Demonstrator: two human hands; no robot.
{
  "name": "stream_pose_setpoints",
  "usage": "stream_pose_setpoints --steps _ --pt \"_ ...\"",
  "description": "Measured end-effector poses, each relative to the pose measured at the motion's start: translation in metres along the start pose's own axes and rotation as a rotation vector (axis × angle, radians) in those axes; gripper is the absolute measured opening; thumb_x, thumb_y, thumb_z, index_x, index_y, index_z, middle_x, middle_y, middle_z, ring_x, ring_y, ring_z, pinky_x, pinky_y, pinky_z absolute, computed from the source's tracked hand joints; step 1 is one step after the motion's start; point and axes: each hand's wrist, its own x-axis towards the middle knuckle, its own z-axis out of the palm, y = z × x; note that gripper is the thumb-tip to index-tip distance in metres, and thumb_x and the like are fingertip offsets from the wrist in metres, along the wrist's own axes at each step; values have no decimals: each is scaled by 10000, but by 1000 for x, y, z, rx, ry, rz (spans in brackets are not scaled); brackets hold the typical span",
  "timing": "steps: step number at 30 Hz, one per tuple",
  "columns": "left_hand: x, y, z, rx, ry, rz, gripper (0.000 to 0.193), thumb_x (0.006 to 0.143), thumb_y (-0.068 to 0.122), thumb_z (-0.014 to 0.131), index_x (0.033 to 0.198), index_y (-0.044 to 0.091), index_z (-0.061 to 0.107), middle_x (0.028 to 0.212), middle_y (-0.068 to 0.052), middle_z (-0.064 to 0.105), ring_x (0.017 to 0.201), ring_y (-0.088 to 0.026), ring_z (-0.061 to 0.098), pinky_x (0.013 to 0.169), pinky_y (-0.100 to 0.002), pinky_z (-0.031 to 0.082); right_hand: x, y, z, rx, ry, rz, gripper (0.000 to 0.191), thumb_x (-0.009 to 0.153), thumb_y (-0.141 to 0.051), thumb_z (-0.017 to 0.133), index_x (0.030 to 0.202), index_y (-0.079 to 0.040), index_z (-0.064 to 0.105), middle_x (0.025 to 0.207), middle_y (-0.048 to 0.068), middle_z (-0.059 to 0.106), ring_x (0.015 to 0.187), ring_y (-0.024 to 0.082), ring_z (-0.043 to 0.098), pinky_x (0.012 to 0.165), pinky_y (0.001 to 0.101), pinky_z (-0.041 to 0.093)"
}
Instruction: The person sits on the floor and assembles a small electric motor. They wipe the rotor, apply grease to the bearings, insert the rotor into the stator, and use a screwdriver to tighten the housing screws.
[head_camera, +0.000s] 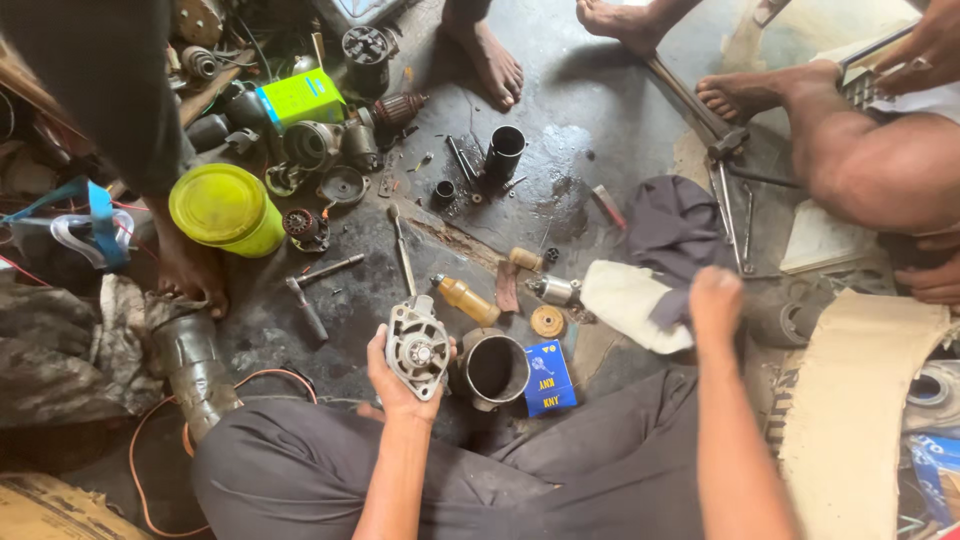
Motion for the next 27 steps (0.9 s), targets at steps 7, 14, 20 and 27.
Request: stream_pose_setpoints --steps 7,14,20,27 --pt "4 4 -6 -100 75 52 443 949 484 527 1106 101 683 964 -105 729 792 -313 704 671 -499 595 25 -68 -22 -445 9 -139 771 918 -541 733 1237 133 540 1096 379 643 977 552 630 810 587 504" --pt "9 6 -14 -252 146 49 417 942 464 524 1097 114 690 988 -74 733 800 -305 707 671 -475 595 -63 -230 56 73 -440 -540 666 777 -237 809 1359 -64 537 1165 168 698 1048 324 697 835 446 583" --pt "11 15 -6 -170 185 33 505 912 495 482 1130 96 702 951 -106 739 758 -345 696 649 -508 583 -81 -330 151 160 -452 -578 476 806 -81 732 1276 -70 655 1144 180 698 975 346 715 838 429 570" --pt "11 22 3 -122 73 120 317 907 297 590 1144 93 642 1038 -83 712 947 -240 701 845 -389 582 -82 -358 191 -456 -607 -1001 283 910 -78 647 1176 -105 739 1170 176 650 1079 366 650 939 455 520"
